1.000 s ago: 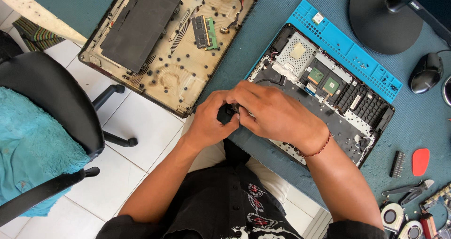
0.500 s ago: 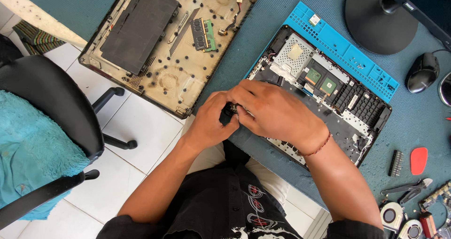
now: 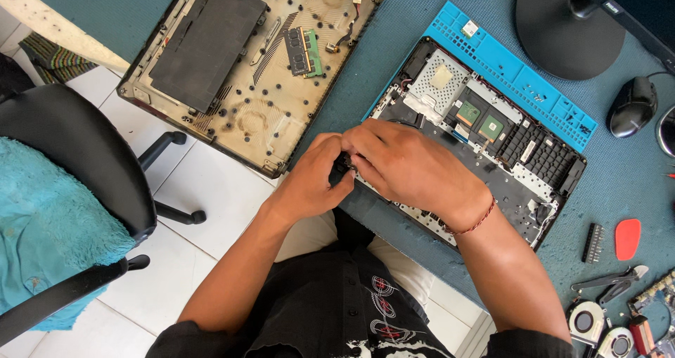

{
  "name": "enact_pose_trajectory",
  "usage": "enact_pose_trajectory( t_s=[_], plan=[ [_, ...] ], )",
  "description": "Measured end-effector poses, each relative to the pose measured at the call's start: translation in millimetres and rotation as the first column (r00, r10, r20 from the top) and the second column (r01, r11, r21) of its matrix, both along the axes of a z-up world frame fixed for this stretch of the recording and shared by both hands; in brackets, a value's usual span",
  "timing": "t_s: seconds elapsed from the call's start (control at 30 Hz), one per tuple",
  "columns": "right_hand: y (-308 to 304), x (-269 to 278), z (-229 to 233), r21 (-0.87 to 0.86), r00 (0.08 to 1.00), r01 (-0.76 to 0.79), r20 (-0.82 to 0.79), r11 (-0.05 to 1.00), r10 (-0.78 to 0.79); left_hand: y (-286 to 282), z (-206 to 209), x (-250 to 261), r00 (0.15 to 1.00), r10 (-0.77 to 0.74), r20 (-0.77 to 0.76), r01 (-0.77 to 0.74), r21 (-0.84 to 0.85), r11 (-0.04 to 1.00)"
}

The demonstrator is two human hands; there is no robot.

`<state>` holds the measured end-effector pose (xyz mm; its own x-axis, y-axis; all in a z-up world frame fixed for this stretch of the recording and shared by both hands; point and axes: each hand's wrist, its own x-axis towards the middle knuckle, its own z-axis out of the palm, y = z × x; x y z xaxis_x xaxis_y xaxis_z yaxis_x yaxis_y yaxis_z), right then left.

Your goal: The person removes the motherboard from a disassembled laptop chassis and sets it aside. They then use a screwdriver to remove several screws from the laptop's metal frame, placing the screws on a blue magnetic mat.

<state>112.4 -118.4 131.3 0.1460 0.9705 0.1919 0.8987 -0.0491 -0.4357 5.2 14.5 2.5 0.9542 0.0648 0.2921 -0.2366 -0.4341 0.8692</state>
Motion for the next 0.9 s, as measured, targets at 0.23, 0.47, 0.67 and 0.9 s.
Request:
enact_pose_trajectory(
  t_s=[0.23,0.47,0.67,0.9],
  plan=[
    [-0.6,1.0,8.7,0.01,0.997,0.055,-0.045,0.998,-0.054,-1.4,12.9,-4.2,0.999,0.003,-0.05,-0.005,-0.039,0.999],
    [-2.6,2.8,-2.2,0.016,1.0,0.026,0.002,1.0,-0.026,-5.1,12.3,-3.6,0.992,0.105,0.066,-0.107,0.025,0.994],
    [-4.9,0.0,-7.9,0.028,0.996,0.013,0.086,1.0,-0.015,-4.4,22.9,-0.8,0.994,0.1,0.039,-0.103,0.067,0.992],
    [-8.8,-1.8,-10.3,-0.001,0.99,0.036,0.136,0.999,-0.035,-0.1,40.4,2.5,0.998,-0.024,-0.054,0.033,0.162,0.986]
  ],
)
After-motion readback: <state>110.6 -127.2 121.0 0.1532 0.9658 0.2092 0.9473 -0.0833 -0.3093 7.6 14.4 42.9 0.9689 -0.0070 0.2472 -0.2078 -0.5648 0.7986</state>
